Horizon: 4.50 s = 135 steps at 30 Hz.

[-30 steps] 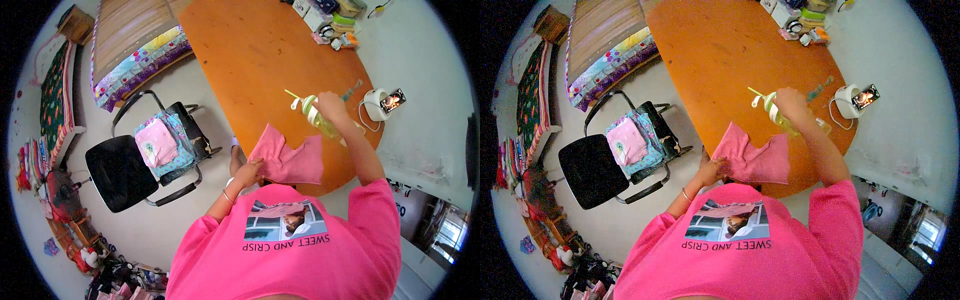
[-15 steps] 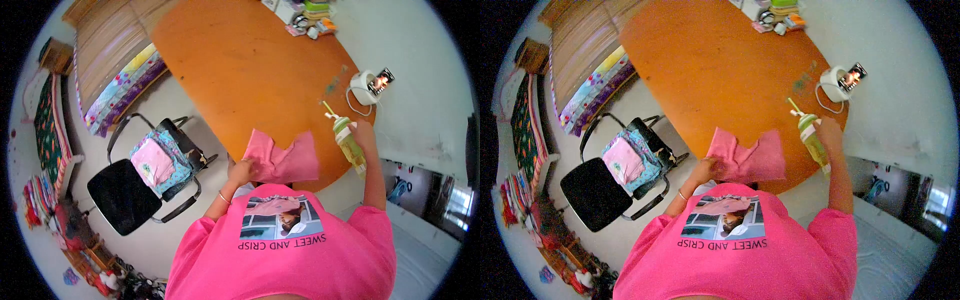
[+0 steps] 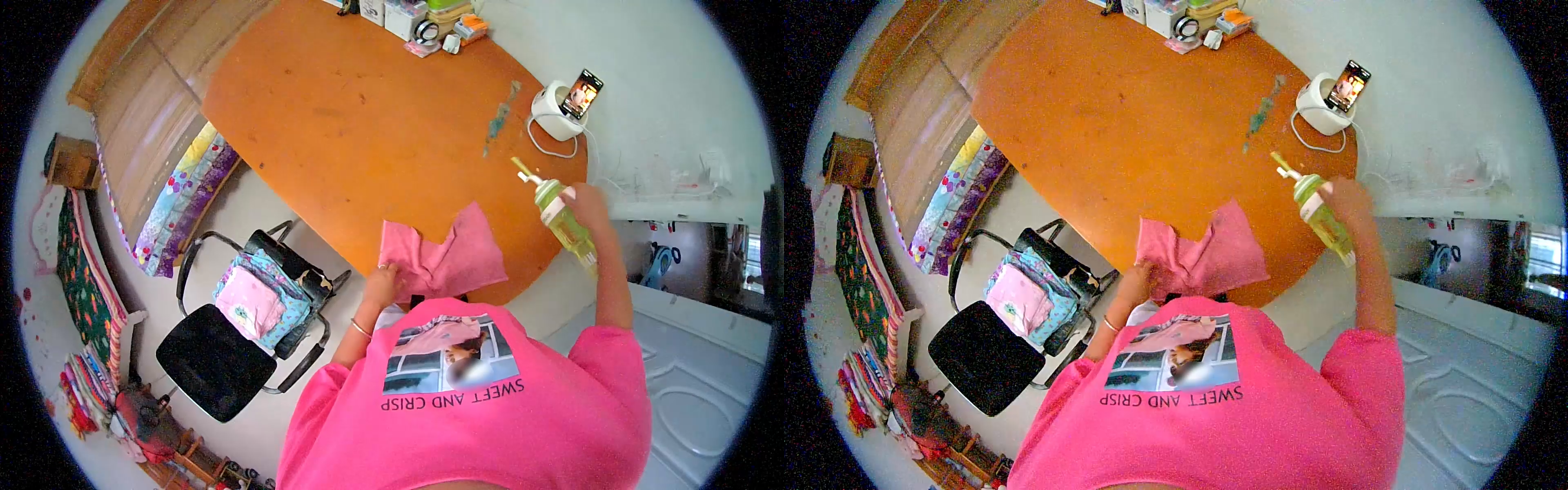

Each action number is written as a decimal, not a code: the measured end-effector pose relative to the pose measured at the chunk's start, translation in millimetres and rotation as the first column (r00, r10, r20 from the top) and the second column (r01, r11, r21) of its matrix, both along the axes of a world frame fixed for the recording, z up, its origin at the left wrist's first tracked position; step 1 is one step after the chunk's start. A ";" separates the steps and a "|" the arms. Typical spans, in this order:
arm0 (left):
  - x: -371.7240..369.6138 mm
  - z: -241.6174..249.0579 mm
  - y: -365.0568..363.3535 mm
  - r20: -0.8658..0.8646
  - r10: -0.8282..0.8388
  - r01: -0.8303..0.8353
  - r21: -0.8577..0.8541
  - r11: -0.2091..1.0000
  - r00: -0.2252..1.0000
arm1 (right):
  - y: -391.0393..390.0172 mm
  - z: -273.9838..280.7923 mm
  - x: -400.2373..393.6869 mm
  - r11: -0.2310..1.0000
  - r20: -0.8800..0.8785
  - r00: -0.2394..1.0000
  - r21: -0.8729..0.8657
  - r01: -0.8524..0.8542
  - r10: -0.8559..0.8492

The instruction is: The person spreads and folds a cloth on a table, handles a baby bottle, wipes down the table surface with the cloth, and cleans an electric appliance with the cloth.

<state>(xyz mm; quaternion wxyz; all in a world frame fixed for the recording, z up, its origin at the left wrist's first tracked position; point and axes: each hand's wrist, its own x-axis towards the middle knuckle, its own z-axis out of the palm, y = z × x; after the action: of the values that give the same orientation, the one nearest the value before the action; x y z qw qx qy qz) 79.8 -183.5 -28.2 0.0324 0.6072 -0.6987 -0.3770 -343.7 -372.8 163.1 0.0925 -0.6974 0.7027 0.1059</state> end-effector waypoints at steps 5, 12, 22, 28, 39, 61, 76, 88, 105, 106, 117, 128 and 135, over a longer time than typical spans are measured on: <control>1.2 -26.2 10.4 -0.040 0.070 -0.071 -0.031 0.997 0.997 | -15.2 3.0 84.8 0.992 0.099 0.988 0.006 -0.123 0.122; 0.5 -29.0 10.4 -0.115 0.115 -0.118 -0.023 0.993 0.987 | -81.4 5.3 224.1 0.921 0.077 0.920 0.043 -0.388 0.384; -9.4 -6.6 0.6 -0.056 -0.008 0.003 -0.091 0.996 0.998 | -154.2 4.7 346.4 0.826 0.000 0.827 -0.037 -0.562 0.563; -1.4 -40.2 2.6 -0.079 -0.402 0.324 -0.461 0.826 0.912 | -166.1 2.2 362.7 0.839 0.042 0.844 0.099 -0.536 0.534; 58.4 -41.9 -40.9 -0.043 -0.352 0.313 -0.364 0.877 0.935 | -243.6 9.9 492.2 0.820 0.132 0.809 -0.093 -0.565 0.572; 64.1 -45.1 -42.1 -0.158 -0.337 0.262 -0.368 0.892 0.928 | -262.9 -27.1 373.3 0.907 0.174 0.891 -0.035 -0.420 0.419; -45.7 144.3 -91.1 -0.653 0.301 -0.527 -0.178 0.831 0.695 | 78.2 -31.0 121.3 0.978 0.987 0.160 -0.003 0.209 -0.031; -150.6 255.8 -38.4 -0.275 0.054 -0.273 -0.873 0.404 0.960 | 187.8 -54.3 33.5 0.965 0.993 0.074 -0.104 0.241 0.089; -184.8 205.7 13.9 -0.521 0.064 -0.336 -0.448 0.828 0.851 | 238.4 -53.7 -1.9 0.949 0.997 0.005 -0.073 0.308 0.075; -187.0 202.0 17.0 -0.569 0.101 -0.410 -0.447 0.795 0.816 | 240.2 -53.3 -2.8 0.951 0.997 0.019 -0.074 0.300 0.072; -182.2 229.4 25.7 -0.329 -0.010 -0.245 -0.723 0.646 0.944 | 243.7 -59.9 -4.9 0.960 0.953 0.239 -0.227 0.166 0.184; -171.9 243.1 26.9 -0.222 -0.021 -0.131 -0.646 0.752 0.975 | 247.1 -53.5 -15.4 0.979 0.944 0.295 -0.181 0.093 0.146; -175.0 247.9 25.7 -0.315 -0.072 -0.120 -0.550 0.826 0.947 | 251.1 -63.0 -25.5 0.989 0.971 0.232 -0.081 0.125 0.050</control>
<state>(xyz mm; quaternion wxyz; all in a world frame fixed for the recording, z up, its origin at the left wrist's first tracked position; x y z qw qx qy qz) -95.2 -157.7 219.7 0.3281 0.5097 -0.7558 -0.2477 -369.2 -121.7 100.0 0.4606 -0.6006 0.5161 -0.4008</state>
